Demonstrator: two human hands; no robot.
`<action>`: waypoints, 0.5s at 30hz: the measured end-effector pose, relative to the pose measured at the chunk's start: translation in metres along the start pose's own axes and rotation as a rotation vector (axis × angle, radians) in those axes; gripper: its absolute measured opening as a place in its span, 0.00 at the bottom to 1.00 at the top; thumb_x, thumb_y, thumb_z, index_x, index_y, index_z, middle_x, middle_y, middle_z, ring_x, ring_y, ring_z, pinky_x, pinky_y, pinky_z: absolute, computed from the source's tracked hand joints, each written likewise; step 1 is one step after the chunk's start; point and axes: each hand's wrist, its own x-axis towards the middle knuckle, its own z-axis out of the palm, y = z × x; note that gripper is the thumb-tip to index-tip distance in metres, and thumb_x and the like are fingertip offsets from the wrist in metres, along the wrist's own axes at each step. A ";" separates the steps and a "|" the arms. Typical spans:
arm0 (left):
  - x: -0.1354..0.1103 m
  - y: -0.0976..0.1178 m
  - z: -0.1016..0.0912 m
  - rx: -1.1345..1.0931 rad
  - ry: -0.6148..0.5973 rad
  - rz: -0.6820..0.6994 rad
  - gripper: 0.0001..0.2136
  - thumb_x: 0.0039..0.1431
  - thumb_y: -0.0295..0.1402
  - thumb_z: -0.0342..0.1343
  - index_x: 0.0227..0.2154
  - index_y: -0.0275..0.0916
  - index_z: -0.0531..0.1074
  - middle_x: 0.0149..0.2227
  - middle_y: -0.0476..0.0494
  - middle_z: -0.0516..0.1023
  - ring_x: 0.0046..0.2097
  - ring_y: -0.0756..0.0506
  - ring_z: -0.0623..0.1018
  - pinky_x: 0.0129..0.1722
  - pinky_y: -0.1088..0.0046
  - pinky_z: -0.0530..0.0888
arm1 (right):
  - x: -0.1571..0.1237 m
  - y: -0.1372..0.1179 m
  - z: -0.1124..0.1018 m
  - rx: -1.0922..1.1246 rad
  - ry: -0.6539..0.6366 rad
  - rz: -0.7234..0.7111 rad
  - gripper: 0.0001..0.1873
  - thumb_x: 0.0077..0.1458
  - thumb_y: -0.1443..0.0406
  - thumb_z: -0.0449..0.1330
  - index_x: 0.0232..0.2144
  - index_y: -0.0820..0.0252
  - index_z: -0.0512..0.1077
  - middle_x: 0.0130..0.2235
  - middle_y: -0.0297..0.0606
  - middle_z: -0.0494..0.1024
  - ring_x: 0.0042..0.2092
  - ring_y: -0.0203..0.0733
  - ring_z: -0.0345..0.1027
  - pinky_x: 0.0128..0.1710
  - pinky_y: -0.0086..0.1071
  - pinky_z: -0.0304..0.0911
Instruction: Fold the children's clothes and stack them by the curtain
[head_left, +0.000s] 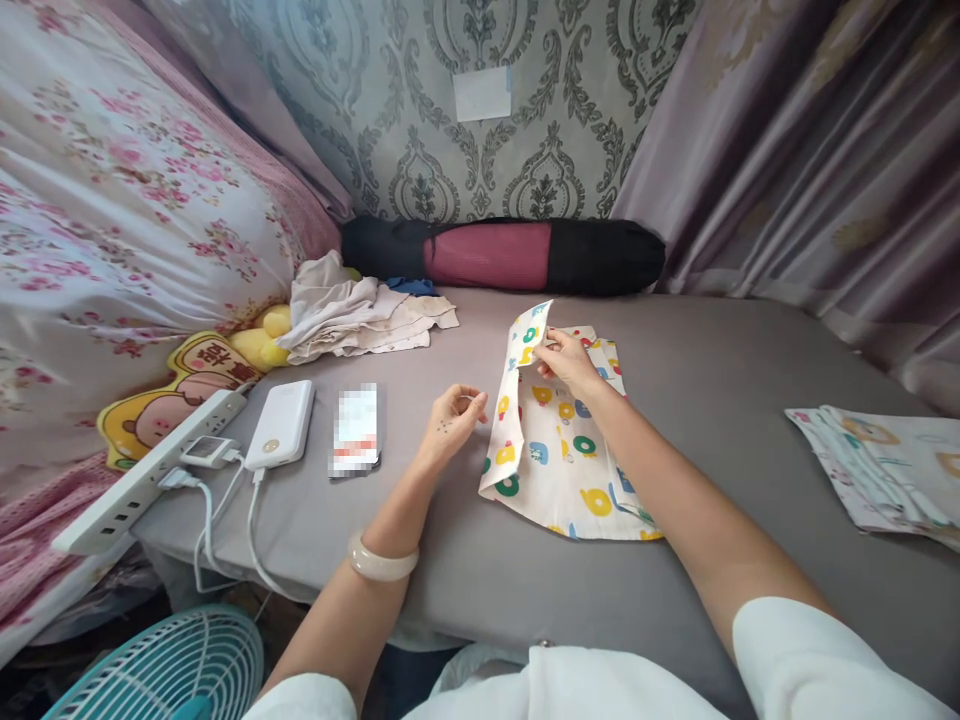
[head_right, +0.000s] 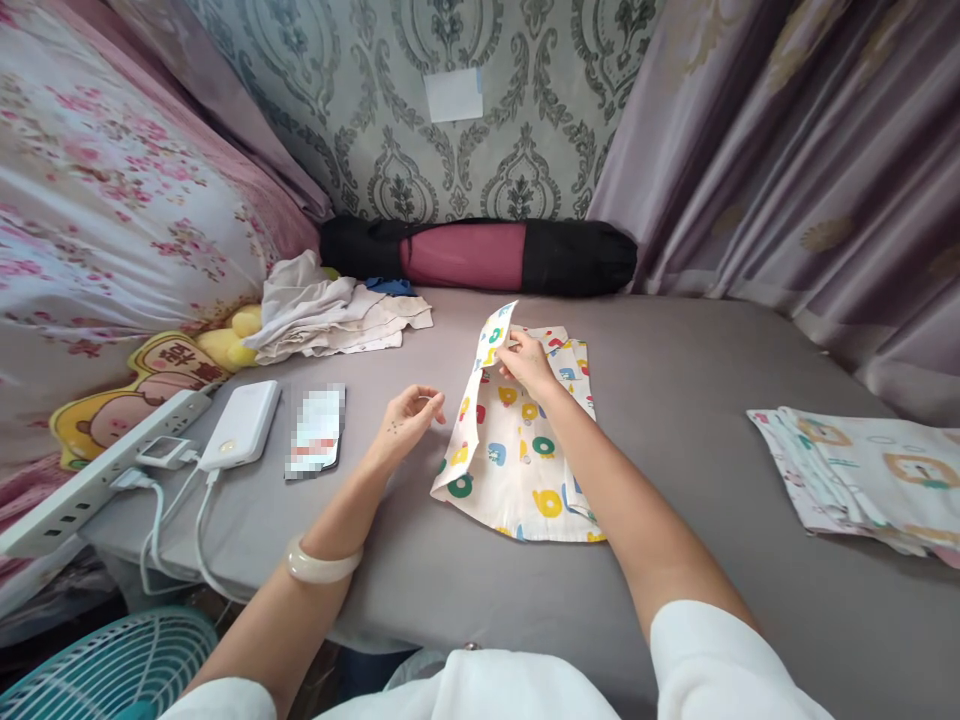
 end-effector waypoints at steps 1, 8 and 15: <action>0.000 -0.001 0.000 0.011 -0.005 0.000 0.15 0.57 0.47 0.56 0.36 0.38 0.70 0.24 0.50 0.76 0.25 0.51 0.69 0.27 0.75 0.62 | -0.001 0.001 -0.002 -0.001 0.001 0.004 0.14 0.48 0.69 0.60 0.40 0.60 0.73 0.28 0.29 0.75 0.22 0.28 0.66 0.20 0.20 0.60; 0.003 -0.009 0.002 0.043 -0.013 0.031 0.12 0.56 0.42 0.56 0.34 0.38 0.70 0.25 0.50 0.75 0.30 0.49 0.74 0.30 0.74 0.66 | -0.009 0.007 -0.010 -0.004 0.010 0.038 0.11 0.49 0.70 0.61 0.37 0.59 0.70 0.29 0.29 0.76 0.21 0.28 0.64 0.18 0.21 0.60; 0.003 -0.013 0.002 0.230 0.003 0.126 0.10 0.58 0.40 0.53 0.34 0.39 0.73 0.33 0.46 0.78 0.34 0.48 0.73 0.35 0.71 0.68 | -0.015 0.016 -0.015 -0.041 0.006 0.101 0.09 0.50 0.72 0.61 0.36 0.60 0.69 0.25 0.28 0.74 0.20 0.29 0.65 0.16 0.21 0.59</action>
